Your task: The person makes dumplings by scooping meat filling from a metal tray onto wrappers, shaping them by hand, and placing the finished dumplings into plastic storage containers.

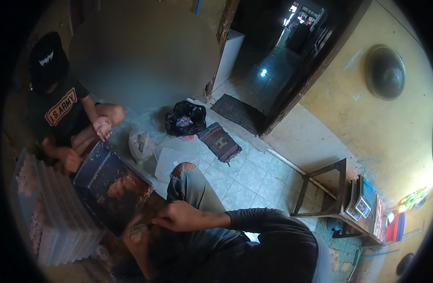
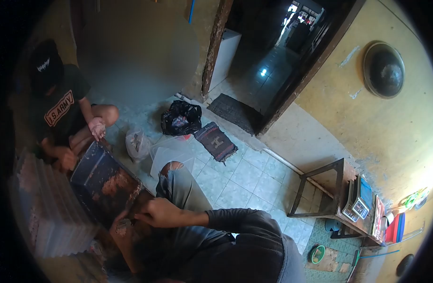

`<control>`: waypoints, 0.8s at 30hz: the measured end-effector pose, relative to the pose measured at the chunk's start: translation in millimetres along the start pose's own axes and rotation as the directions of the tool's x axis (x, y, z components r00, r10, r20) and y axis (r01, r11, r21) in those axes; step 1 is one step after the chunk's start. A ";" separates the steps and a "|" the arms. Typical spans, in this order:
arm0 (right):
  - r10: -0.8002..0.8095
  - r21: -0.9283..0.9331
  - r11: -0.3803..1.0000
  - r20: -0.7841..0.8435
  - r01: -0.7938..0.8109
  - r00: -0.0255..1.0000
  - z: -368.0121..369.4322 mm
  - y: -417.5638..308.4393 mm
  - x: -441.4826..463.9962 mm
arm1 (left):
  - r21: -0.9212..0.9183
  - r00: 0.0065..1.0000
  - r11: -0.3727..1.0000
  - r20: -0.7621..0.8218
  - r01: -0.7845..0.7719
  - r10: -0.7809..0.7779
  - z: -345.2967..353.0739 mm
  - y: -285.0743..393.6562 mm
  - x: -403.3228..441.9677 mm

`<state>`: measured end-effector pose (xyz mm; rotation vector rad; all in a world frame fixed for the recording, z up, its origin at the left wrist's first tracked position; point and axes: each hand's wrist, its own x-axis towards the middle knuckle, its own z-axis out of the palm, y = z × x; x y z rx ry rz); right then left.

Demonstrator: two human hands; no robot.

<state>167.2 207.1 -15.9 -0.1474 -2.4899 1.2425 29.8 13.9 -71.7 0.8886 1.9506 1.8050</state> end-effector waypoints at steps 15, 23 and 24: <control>0.150 0.152 0.978 -0.049 -0.141 0.987 6.0 50.8 -9.8 | -0.234 0.989 0.961 0.024 0.149 -0.148 -68.9 84.5 -4.7; 0.324 -0.017 0.946 -0.043 -0.325 0.945 61.6 107.7 -53.0 | 0.162 0.972 0.967 -0.165 0.197 -0.170 -187.9 101.6 17.1; 0.328 -0.045 0.943 -0.053 -0.330 0.943 65.6 109.0 -53.9 | 0.208 0.973 0.959 -0.170 0.192 -0.158 -202.7 103.1 26.2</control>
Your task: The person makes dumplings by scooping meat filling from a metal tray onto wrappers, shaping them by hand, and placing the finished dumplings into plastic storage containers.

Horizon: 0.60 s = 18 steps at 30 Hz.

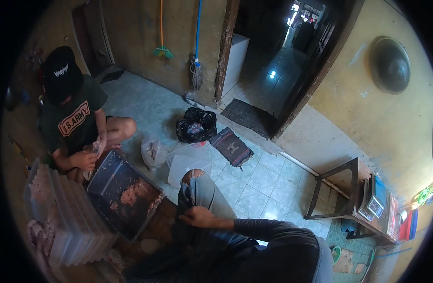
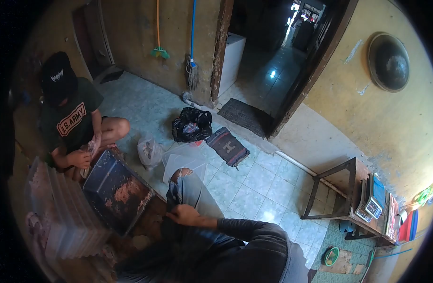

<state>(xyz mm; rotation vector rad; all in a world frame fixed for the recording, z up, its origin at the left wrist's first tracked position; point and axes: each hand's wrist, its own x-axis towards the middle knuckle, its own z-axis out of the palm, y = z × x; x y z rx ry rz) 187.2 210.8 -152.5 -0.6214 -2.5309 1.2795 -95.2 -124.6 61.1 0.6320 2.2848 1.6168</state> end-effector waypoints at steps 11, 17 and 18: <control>0.005 -0.030 1.000 0.046 -0.004 0.999 -0.3 6.7 2.0 | 0.404 0.987 0.901 0.030 -0.157 0.159 -163.2 25.4 138.0; -0.050 -0.036 0.998 0.036 0.051 0.998 0.1 14.6 -2.9 | 0.585 0.987 0.796 0.099 -0.158 0.124 -207.2 67.9 164.7; -0.053 -0.070 0.996 0.066 0.057 0.996 -1.9 15.8 -1.7 | 0.593 0.989 0.791 0.105 -0.148 0.106 -213.3 71.9 167.9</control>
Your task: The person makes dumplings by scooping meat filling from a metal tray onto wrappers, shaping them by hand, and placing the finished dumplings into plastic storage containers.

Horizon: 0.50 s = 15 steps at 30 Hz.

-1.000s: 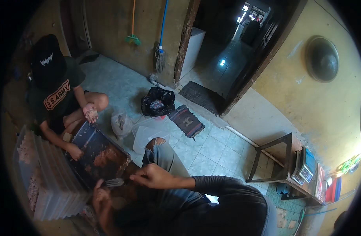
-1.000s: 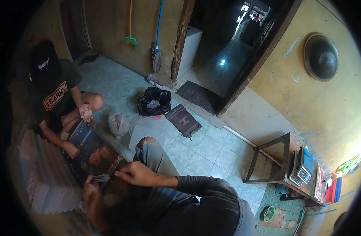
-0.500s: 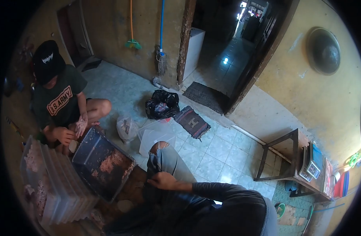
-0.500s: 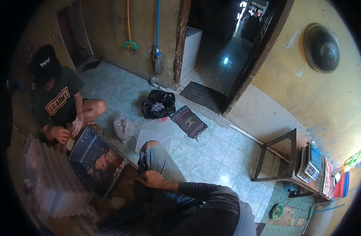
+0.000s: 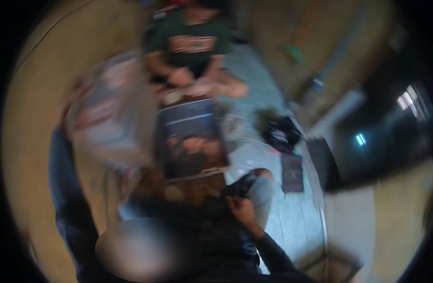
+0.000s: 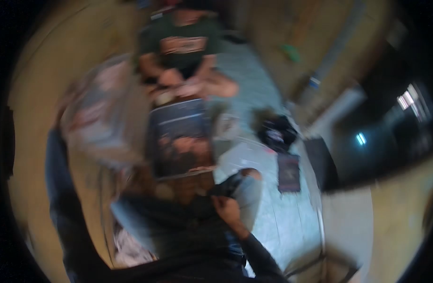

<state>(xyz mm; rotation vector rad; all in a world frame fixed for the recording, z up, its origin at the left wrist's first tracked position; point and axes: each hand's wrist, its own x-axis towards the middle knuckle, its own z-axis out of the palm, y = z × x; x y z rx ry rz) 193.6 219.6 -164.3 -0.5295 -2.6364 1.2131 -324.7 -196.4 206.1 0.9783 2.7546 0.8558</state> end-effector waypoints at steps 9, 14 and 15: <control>-0.001 -0.061 0.998 0.046 0.004 0.999 0.1 -12.7 20.3 | -0.092 0.983 0.980 -0.036 0.178 -0.182 -28.9 -15.8 -15.4; 0.012 -0.082 0.997 0.073 -0.006 0.997 2.7 -13.5 24.2 | 0.330 0.998 0.943 0.022 0.044 -0.054 1.0 -27.9 -29.5; 0.023 -0.082 0.997 0.071 -0.017 0.997 3.1 -14.5 23.7 | 0.506 0.997 0.861 0.029 0.050 -0.075 4.8 -24.5 -33.6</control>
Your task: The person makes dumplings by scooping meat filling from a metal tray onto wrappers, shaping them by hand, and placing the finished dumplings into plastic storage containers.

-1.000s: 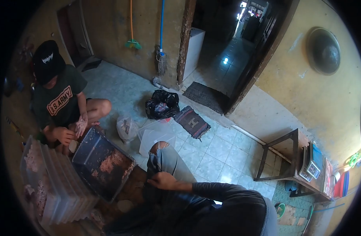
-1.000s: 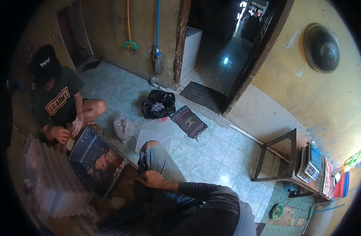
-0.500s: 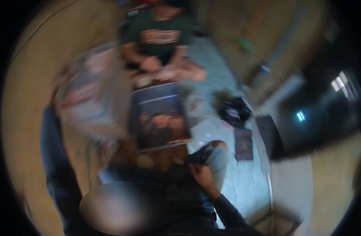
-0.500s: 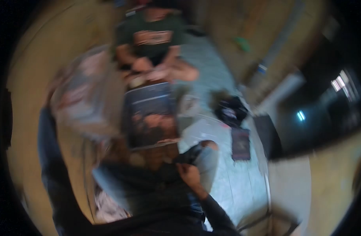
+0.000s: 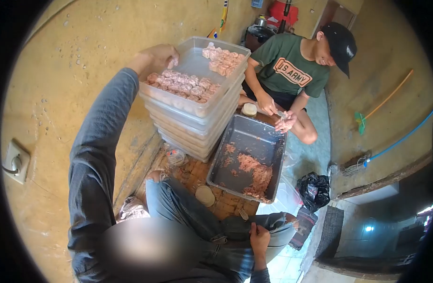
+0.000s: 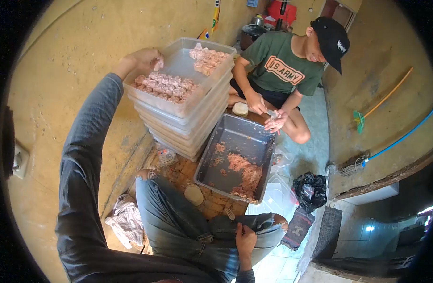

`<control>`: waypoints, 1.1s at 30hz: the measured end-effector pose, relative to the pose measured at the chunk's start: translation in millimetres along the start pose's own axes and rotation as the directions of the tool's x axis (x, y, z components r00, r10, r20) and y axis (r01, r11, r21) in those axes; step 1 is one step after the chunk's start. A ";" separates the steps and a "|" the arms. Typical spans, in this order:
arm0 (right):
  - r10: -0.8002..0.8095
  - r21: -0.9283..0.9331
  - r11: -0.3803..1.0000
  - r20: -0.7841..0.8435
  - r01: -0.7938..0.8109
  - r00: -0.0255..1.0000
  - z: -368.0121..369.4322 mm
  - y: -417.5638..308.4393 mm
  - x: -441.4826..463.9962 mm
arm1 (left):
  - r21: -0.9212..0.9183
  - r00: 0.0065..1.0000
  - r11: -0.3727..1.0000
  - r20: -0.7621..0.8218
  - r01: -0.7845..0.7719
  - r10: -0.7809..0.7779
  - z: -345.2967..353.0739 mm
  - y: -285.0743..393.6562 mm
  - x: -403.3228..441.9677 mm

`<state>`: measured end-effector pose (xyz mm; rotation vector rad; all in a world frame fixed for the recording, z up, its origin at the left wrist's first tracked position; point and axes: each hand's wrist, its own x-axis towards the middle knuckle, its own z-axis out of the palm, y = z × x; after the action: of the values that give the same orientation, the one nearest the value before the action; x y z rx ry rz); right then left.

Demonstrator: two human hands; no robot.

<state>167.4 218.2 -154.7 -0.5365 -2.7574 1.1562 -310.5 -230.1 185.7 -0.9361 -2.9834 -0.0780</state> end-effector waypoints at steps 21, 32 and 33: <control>0.089 0.005 0.996 -0.126 -0.090 0.988 7.5 -4.0 -13.9 | -0.390 0.921 0.920 -0.372 -0.038 -0.119 72.8 -45.2 -32.0; -0.094 0.157 0.982 -0.100 0.109 0.991 -0.1 4.2 -15.3 | -0.758 0.960 0.592 -0.249 -0.273 0.124 172.9 245.0 -179.9; -0.106 0.148 0.982 -0.094 0.119 0.990 -2.5 4.3 -11.4 | -0.786 0.951 0.552 -0.144 -0.277 0.272 190.8 271.1 -177.1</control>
<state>179.8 218.6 -155.5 -0.3980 -2.5639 1.2731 -9.9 -99.1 2.0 -1.4156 -2.6680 -1.5266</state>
